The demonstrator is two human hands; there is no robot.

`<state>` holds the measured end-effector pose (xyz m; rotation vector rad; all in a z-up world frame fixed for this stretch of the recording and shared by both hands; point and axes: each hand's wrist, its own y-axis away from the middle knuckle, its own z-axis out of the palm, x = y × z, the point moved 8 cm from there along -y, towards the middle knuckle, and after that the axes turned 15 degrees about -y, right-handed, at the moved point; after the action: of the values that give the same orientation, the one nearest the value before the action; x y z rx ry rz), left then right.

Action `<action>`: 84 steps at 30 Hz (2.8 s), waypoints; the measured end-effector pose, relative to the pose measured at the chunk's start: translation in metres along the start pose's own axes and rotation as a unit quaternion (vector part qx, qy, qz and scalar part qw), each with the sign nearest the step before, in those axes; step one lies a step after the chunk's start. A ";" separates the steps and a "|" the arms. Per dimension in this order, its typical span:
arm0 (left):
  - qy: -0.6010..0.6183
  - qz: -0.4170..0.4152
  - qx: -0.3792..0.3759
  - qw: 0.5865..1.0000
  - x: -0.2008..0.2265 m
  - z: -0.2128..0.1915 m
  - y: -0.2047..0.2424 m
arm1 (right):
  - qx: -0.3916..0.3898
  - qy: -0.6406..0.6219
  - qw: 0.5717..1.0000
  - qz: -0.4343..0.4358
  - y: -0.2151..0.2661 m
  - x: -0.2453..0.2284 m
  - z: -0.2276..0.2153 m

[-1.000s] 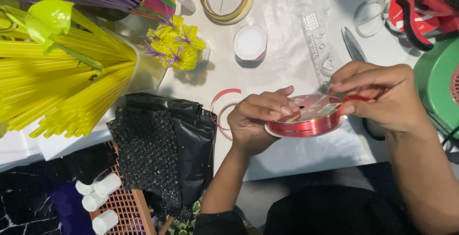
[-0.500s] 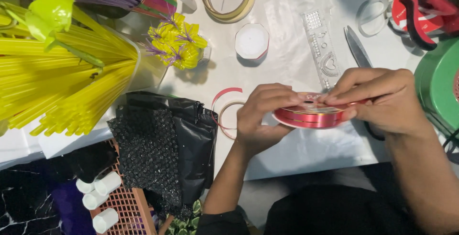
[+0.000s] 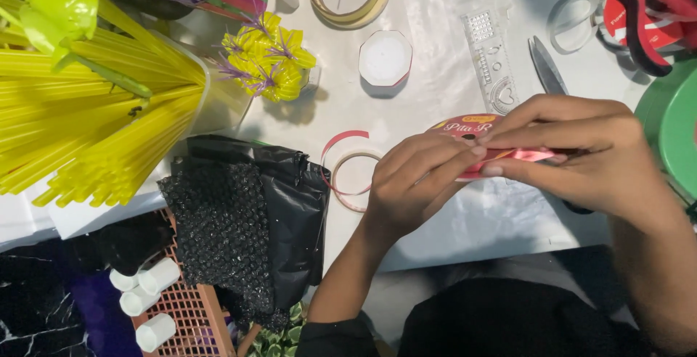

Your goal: Applying double-sided tape to a decorative ribbon and wrapping it around a small container base.

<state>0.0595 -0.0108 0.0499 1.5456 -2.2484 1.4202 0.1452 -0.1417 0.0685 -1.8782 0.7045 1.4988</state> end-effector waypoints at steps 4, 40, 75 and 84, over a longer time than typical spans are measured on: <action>-0.013 0.007 0.008 1.000 0.001 -0.001 0.003 | 0.033 -0.001 0.999 0.003 0.006 0.003 -0.003; 0.121 -0.108 0.125 0.979 -0.019 -0.021 0.011 | 0.184 0.091 0.951 -0.232 0.067 0.015 -0.032; -0.060 -0.193 0.145 0.968 -0.019 -0.027 0.003 | 0.323 0.087 0.941 -0.048 -0.111 0.172 -0.057; -0.079 -0.170 0.124 0.974 -0.016 -0.025 -0.004 | 0.227 0.381 0.888 -0.119 -0.117 0.135 -0.040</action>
<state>0.0598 0.0181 0.0590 2.0680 -1.8089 1.5643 0.2861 -0.0979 -0.0407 -2.0423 1.0129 0.3426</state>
